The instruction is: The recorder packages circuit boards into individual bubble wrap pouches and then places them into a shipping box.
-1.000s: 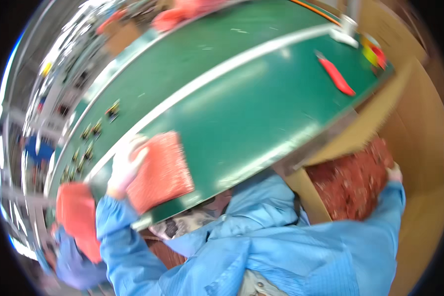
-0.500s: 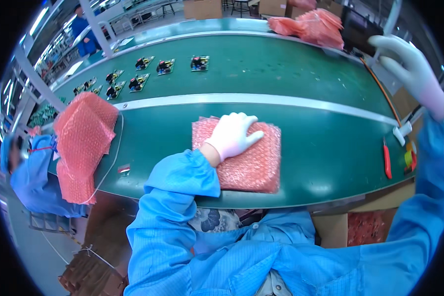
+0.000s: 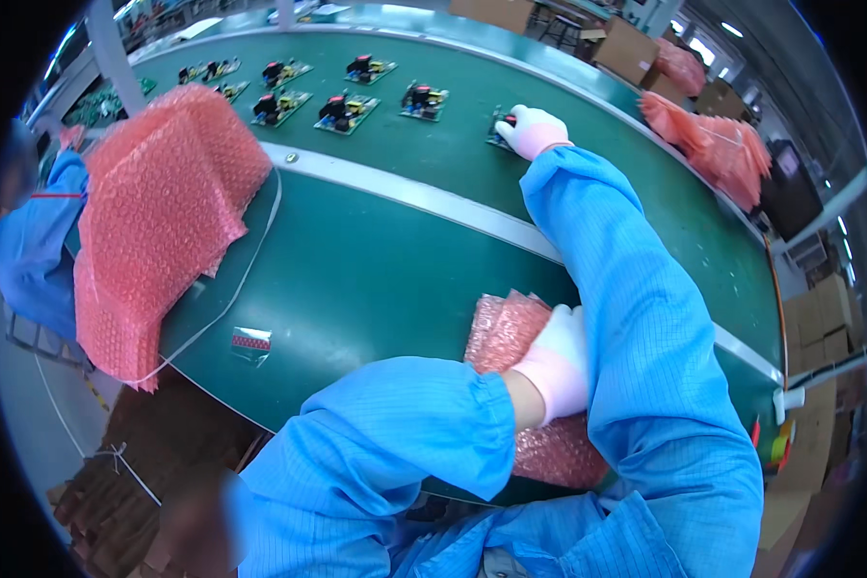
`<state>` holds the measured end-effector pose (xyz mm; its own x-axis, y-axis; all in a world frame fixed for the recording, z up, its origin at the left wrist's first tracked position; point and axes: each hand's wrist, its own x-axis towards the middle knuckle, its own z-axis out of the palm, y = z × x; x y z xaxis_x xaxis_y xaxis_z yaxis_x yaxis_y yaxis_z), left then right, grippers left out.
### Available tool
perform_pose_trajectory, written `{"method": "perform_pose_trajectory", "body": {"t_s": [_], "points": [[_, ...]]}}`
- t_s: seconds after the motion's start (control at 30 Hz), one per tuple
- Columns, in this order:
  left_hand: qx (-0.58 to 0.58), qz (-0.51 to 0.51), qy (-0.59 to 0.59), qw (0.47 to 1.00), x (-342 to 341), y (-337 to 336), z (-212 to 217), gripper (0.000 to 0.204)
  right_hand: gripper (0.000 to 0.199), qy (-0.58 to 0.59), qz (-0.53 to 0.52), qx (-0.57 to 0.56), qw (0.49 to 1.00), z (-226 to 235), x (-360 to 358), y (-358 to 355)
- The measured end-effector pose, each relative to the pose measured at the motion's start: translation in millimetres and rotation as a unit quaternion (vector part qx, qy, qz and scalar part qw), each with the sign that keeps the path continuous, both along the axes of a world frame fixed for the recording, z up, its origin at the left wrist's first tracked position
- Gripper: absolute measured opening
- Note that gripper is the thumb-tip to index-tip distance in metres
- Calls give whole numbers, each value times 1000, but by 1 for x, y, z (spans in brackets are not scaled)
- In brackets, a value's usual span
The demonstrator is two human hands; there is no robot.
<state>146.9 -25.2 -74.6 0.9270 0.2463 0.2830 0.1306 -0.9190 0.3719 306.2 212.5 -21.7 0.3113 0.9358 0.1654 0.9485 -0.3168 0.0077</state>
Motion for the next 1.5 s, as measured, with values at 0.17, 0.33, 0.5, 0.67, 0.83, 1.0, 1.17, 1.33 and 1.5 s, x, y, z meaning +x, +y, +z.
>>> {"method": "perform_pose_trajectory", "body": {"t_s": [0.17, 0.33, 0.5, 0.67, 0.83, 1.0, 1.17, 1.33, 1.5], "points": [[-20, -16, -37, 999, -7, 5, 21, 33, 48, 65, 14, 67, 996, -13, 24, -6], [-4, 12, -53, 999, -16, 6, 24, 35, 34, 127, 118, 144, 974, 30, 11, -114], [124, 12, -240, 963, -16, 14, 31, 48, 31, 406, 130, 292, 856, 52, -2, -269], [140, -80, -184, 970, -36, -4, 67, 31, 39, 512, 33, 360, 780, 34, -17, -408], [44, -63, -32, 997, -56, -14, 45, 18, 42, 355, 10, 338, 871, 18, -52, -483], [45, -64, -90, 993, -67, -19, 48, 10, 42, 39, 97, 374, 921, 22, -57, -485], [111, -1, -166, 980, -79, -22, 73, 13, 45, 201, 211, 238, 927, 28, -69, -475], [136, -63, -158, 976, -80, -26, 85, 14, 47, 191, 164, 235, 939, 40, -61, -454], [-11, -64, -192, 979, -63, -35, 87, 16, 44, 303, 222, 283, 882, 17, -72, -424]]}}
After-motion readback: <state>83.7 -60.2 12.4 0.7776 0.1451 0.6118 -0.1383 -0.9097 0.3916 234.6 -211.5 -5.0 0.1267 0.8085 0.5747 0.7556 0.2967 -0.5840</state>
